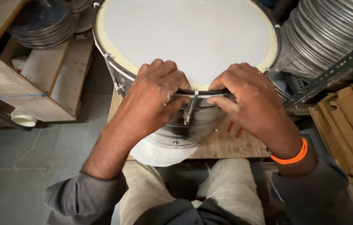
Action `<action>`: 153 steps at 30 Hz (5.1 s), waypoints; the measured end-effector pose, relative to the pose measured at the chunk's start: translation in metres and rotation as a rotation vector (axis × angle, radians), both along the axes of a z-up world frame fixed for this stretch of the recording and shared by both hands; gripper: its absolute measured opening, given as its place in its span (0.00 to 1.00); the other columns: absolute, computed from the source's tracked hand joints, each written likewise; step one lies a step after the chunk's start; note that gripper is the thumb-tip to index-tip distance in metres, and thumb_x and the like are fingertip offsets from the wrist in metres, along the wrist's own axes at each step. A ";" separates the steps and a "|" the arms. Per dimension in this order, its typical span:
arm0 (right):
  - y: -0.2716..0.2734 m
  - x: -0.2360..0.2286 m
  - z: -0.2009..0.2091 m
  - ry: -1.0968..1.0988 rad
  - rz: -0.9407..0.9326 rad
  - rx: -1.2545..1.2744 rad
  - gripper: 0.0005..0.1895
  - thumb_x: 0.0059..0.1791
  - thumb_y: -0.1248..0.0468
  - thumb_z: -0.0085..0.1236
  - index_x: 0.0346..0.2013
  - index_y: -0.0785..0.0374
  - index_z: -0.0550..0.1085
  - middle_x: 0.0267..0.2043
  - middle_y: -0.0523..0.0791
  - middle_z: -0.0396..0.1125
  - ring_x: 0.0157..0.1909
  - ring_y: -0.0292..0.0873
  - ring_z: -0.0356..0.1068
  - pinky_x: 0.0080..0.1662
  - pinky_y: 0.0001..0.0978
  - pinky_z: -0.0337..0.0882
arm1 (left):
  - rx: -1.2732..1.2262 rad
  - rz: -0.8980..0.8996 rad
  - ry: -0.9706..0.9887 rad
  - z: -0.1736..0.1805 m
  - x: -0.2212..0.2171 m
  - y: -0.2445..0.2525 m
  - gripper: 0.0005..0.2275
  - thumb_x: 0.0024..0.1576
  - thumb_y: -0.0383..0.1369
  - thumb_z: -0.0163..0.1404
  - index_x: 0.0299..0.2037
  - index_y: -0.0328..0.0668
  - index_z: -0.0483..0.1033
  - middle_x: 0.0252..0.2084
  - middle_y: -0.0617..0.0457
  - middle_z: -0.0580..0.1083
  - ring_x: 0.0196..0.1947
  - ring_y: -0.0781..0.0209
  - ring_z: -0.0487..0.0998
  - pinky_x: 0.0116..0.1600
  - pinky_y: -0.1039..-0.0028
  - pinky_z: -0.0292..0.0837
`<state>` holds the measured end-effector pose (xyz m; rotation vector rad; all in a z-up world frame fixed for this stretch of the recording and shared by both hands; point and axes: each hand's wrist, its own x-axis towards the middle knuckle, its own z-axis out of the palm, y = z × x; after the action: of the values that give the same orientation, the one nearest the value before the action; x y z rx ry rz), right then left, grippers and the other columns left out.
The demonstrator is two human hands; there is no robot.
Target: The person is assembling a metal drum by attaching a white drumhead to the shell. They use a wrench to tighten the tension rods around the rim and occasionally tap the drumhead to check the tension.
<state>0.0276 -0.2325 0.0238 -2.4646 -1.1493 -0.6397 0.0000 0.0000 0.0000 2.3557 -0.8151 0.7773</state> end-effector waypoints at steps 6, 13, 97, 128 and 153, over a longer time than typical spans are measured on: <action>0.002 -0.003 0.000 0.055 -0.021 0.003 0.14 0.45 0.61 0.69 0.36 0.66 0.74 0.32 0.46 0.65 0.37 0.47 0.63 0.41 0.41 0.63 | -0.022 -0.055 -0.020 -0.004 0.006 0.000 0.10 0.50 0.27 0.63 0.37 0.41 0.75 0.37 0.53 0.70 0.41 0.53 0.70 0.45 0.62 0.62; -0.002 0.000 -0.002 0.004 0.012 -0.026 0.15 0.47 0.61 0.69 0.36 0.67 0.73 0.31 0.48 0.62 0.37 0.49 0.60 0.41 0.43 0.61 | -0.069 -0.067 -0.039 -0.012 0.010 -0.003 0.10 0.51 0.26 0.64 0.37 0.41 0.74 0.37 0.53 0.70 0.43 0.53 0.71 0.47 0.62 0.62; 0.004 -0.002 -0.020 -0.102 -0.012 -0.002 0.12 0.50 0.61 0.70 0.38 0.64 0.75 0.36 0.46 0.63 0.42 0.46 0.61 0.49 0.41 0.62 | -0.179 -0.020 -0.013 -0.013 0.005 -0.012 0.08 0.54 0.32 0.63 0.37 0.43 0.76 0.34 0.55 0.70 0.38 0.55 0.67 0.45 0.62 0.58; 0.049 -0.020 -0.183 0.604 -0.049 0.927 0.06 0.51 0.70 0.63 0.35 0.70 0.74 0.32 0.48 0.74 0.31 0.39 0.77 0.32 0.29 0.76 | -0.081 -0.024 0.022 -0.008 0.008 -0.010 0.09 0.55 0.34 0.64 0.33 0.43 0.76 0.33 0.54 0.70 0.37 0.54 0.67 0.44 0.61 0.56; 0.049 -0.029 -0.174 0.603 -0.031 0.914 0.07 0.53 0.67 0.62 0.36 0.67 0.72 0.33 0.48 0.70 0.30 0.41 0.76 0.32 0.33 0.75 | 0.021 0.051 0.065 -0.009 0.012 -0.010 0.10 0.55 0.36 0.64 0.30 0.43 0.75 0.31 0.55 0.71 0.34 0.55 0.66 0.42 0.63 0.56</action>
<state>-0.0012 -0.1836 -0.1504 -1.6828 -0.4234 -0.2787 0.0121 -0.0103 -0.0089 2.4159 -0.7423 0.7120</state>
